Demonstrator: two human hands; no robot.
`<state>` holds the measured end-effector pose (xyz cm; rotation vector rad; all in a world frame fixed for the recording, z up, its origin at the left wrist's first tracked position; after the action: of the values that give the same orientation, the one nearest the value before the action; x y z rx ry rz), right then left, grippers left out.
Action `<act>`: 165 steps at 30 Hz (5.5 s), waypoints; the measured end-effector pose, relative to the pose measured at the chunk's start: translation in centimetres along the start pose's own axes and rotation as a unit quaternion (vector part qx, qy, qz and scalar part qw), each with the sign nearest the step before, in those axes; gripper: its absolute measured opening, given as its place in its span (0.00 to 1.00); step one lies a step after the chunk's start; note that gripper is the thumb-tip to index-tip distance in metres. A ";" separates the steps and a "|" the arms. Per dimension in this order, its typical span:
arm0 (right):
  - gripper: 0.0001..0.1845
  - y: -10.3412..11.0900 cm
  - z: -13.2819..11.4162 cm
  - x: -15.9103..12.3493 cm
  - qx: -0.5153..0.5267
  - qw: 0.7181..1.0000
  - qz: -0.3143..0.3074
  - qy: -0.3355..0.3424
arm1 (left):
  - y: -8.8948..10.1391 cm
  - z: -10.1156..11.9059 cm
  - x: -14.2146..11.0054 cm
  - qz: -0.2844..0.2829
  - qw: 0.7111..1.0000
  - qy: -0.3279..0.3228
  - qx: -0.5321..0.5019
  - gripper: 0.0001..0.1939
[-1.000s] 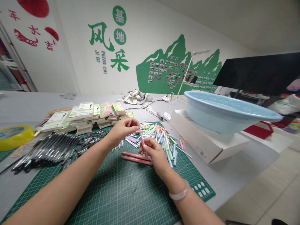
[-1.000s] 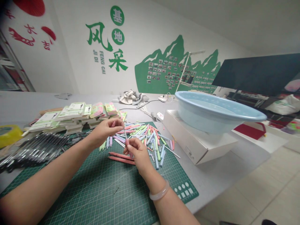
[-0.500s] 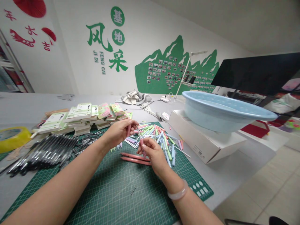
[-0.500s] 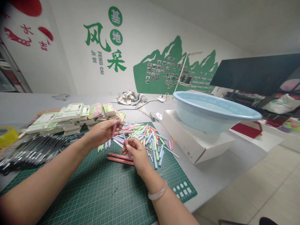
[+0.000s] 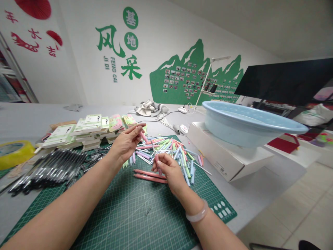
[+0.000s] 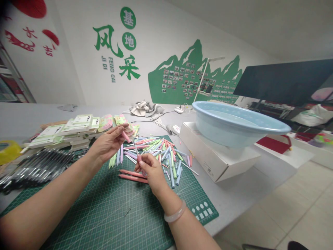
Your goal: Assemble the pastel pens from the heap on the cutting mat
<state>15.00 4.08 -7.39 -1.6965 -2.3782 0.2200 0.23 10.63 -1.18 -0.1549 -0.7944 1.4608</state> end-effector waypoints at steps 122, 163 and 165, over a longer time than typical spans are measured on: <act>0.06 -0.7 1.2 -0.1 0.193 0.978 -0.050 -0.065 | -5.2 -4.4 -4.8 -0.177 0.973 0.123 0.078 0.20; 0.18 -1.4 -1.9 -1.0 0.012 0.997 -0.077 -0.003 | 0.7 -6.1 -2.5 0.032 0.988 0.147 -0.030 0.07; 0.15 -1.3 -1.8 -1.0 0.011 0.998 -0.069 0.004 | 0.4 -6.0 -2.6 0.021 0.989 0.146 -0.029 0.07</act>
<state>14.62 2.69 -5.39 -1.5139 -2.4641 0.2153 3.59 10.46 -6.88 -0.4223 -0.5959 1.4153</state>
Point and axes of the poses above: each hand's wrist, its own x-axis towards the middle knuckle, its own y-axis out of the back of the hand, z = x × y, the point moved 9 cm from there along x, towards the middle knuckle, and after that the axes turned 11 degrees about -y, right-handed, at the moved point
